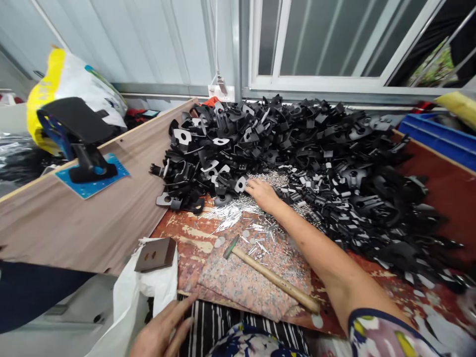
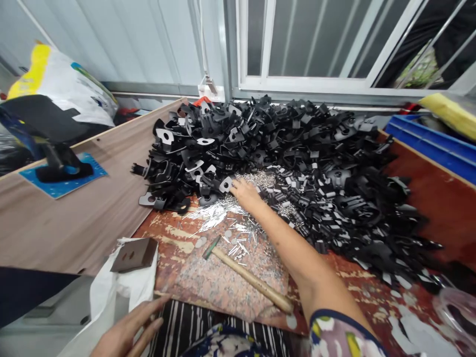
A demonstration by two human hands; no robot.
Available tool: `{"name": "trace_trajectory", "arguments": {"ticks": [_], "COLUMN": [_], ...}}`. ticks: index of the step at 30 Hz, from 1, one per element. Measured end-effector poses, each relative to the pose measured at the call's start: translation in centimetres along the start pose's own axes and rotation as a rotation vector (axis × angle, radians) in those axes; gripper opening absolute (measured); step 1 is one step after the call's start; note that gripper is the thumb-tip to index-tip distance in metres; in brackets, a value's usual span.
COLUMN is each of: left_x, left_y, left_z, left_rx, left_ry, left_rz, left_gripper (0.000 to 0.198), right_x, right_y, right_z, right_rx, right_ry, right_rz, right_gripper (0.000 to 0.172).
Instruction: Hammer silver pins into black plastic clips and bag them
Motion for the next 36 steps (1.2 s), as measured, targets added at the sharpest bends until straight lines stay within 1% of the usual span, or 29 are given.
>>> {"name": "trace_trajectory", "arguments": {"ticks": [1,3,5,8,9,10,11,12,13,14,15,16,17,18,19,20,21,23,24,26,28,30,33,36], "left_x": [-0.3,-0.7,-1.2,-2.0,-2.4,-2.8,-3.3,-3.8,-4.3,-4.7,-5.1,-5.4,-5.6,-5.8,-5.8,-5.9,-5.9,-6.0,-6.1,-6.2,-6.2,-6.1,-5.8,-5.4], "left_y": [-0.4,-1.2,-2.1,-3.7,-4.2,-4.7,-5.2,-5.5,-5.8,-6.0,-6.1,-6.2,-6.2,-6.2,-6.1,-6.0,-6.0,-5.9,-5.9,-5.9,-6.0,-5.9,-5.6,-4.9], "left_z": [0.6,1.9,3.2,5.6,6.5,7.2,7.8,8.3,8.6,8.9,9.0,9.1,9.2,9.3,9.5,9.6,9.8,10.0,9.9,9.5,8.9,8.3,7.9,8.1], "left_rx": [-0.038,-0.111,-0.191,-0.302,-0.335,-0.364,-0.391,-0.421,-0.449,-0.475,-0.503,-0.527,-0.544,-0.55,-0.547,-0.538,-0.521,-0.478,-0.452,-0.385,-0.298,-0.204,-0.074,0.047], "left_ry": [0.011,0.036,0.06,0.07,0.07,0.074,0.079,0.084,0.088,0.09,0.086,0.081,0.075,0.07,0.063,0.055,0.051,0.064,0.084,0.15,0.239,0.338,0.498,0.649], "left_rz": [0.018,0.074,0.139,0.265,0.307,0.347,0.368,0.366,0.346,0.318,0.284,0.257,0.245,0.247,0.249,0.244,0.237,0.225,0.215,0.187,0.161,0.14,0.116,0.122], "left_gripper": [0.046,0.052,0.057,0.063,0.062,0.058,0.051,0.042,0.031,0.022,0.017,0.016,0.016,0.016,0.017,0.017,0.018,0.019,0.02,0.024,0.03,0.035,0.042,0.047], "right_x": [0.0,0.3,0.7,0.8,0.6,0.3,-0.2,-0.8,-1.5,-2.1,-2.8,-3.3,-3.7,-3.9,-4.1,-4.2,-4.3,-4.7,-5.0,-5.7,-6.5,-7.1,-7.7,-7.7], "right_y": [-0.2,0.5,2.7,7.5,9.1,10.7,12.2,13.6,14.9,16.1,17.2,18.2,19.1,19.8,20.4,20.7,20.8,20.5,20.2,19.3,18.8,18.6,19.2,20.4], "right_z": [-0.2,-1.0,-2.7,-7.4,-9.2,-10.9,-12.3,-13.3,-13.7,-13.7,-13.1,-11.9,-10.3,-8.3,-6.1,-3.9,-1.8,1.6,2.9,4.2,4.3,4.0,4.2,5.3], "right_rx": [0.037,0.08,0.098,0.168,0.22,0.273,0.282,0.277,0.246,0.191,0.123,0.042,-0.057,-0.166,-0.274,-0.367,-0.431,-0.502,-0.517,-0.532,-0.537,-0.531,-0.504,-0.491], "right_ry": [-0.023,-0.064,-0.101,-0.203,-0.293,-0.472,-0.63,-0.787,-0.928,-1.033,-1.104,-1.127,-1.073,-0.955,-0.789,-0.591,-0.479,-0.363,-0.348,-0.315,-0.292,-0.281,-0.29,-0.318], "right_rz": [-0.004,0.004,0.035,0.081,0.111,0.172,0.212,0.232,0.225,0.195,0.167,0.161,0.183,0.226,0.279,0.317,0.337,0.337,0.325,0.293,0.275,0.278,0.315,0.381], "right_gripper": [0.033,0.025,0.023,0.03,0.035,0.035,0.033,0.031,0.031,0.033,0.038,0.042,0.042,0.039,0.034,0.03,0.027,0.023,0.02,0.015,0.012,0.013,0.019,0.023]}}
Point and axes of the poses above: each hand's wrist, its own y-axis away from the middle knuckle, its own x-axis out of the back of the hand, z = x × y, the point moved 1 cm from there along -y, towards the middle knuckle, and after that the axes turned 11 degrees about x, right-handed, at the moved point
